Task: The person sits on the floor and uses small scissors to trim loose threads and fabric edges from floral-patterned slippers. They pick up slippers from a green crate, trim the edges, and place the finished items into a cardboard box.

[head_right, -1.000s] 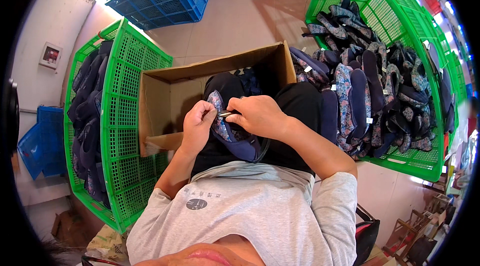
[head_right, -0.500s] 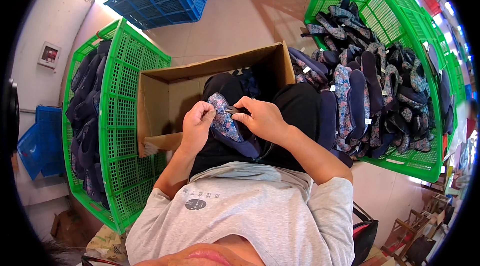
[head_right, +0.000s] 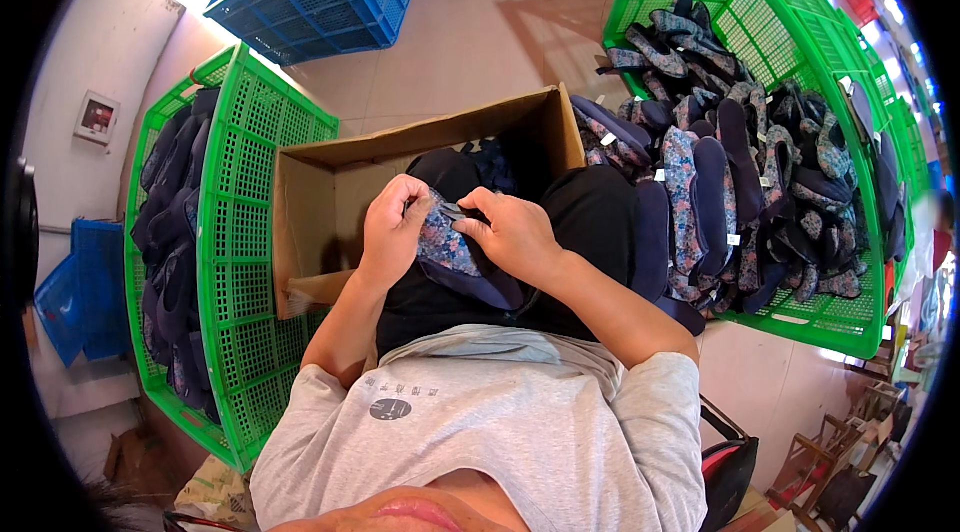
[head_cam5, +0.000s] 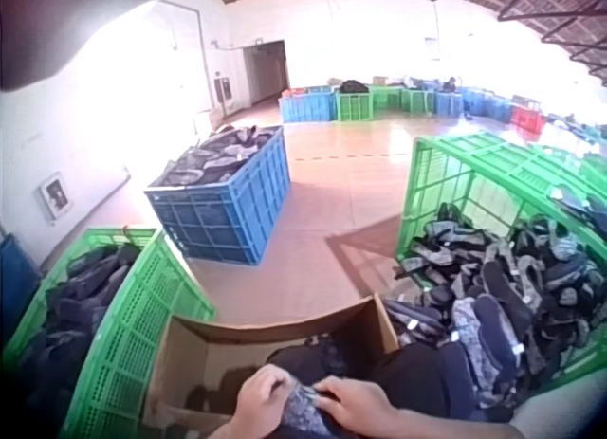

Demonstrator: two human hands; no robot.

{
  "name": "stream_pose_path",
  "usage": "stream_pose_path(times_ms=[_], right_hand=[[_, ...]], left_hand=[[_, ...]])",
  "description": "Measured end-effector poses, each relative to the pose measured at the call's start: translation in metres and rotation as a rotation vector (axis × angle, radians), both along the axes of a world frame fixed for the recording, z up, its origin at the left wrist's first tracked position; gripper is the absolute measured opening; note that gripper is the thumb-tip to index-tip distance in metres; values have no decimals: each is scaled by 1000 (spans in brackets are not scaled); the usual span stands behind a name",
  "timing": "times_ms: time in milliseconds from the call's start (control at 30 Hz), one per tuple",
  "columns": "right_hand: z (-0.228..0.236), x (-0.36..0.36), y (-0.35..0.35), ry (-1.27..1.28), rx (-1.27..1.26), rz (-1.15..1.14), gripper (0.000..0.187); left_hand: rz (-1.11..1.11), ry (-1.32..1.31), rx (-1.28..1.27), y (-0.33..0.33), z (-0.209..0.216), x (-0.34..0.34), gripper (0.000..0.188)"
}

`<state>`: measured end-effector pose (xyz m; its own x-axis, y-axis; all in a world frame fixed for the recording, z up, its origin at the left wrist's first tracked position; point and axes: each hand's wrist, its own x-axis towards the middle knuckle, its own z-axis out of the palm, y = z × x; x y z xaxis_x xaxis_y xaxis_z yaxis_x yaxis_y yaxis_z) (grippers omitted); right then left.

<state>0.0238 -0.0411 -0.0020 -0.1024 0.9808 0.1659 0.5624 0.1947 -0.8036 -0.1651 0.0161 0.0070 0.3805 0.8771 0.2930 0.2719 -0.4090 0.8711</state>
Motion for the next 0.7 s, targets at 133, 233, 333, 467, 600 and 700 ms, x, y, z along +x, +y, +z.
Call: stream_pose_path(times_ms=[133, 233, 333, 467, 600, 700], right_hand=[[1, -2, 3, -20, -11, -20, 26], [-3, -5, 3, -2, -24, -44, 25], [-7, -6, 2, 17, -33, -58, 25], [-24, -10, -3, 154, 21, -103, 31], [-33, -19, -24, 332, -29, -124, 42], [-49, -29, -36, 441, -69, -117, 45]], left_hand=[[15, 6, -29, 1, -1, 2, 9], [28, 17, -51, 1, -3, 2, 8], [30, 22, -56, 2, -3, 2, 8], [54, 3, -58, 12, -1, 7, 9], [10, 28, 49, 42, 3, 31, 7], [-95, 198, 83, 65, 8, 51, 9]])
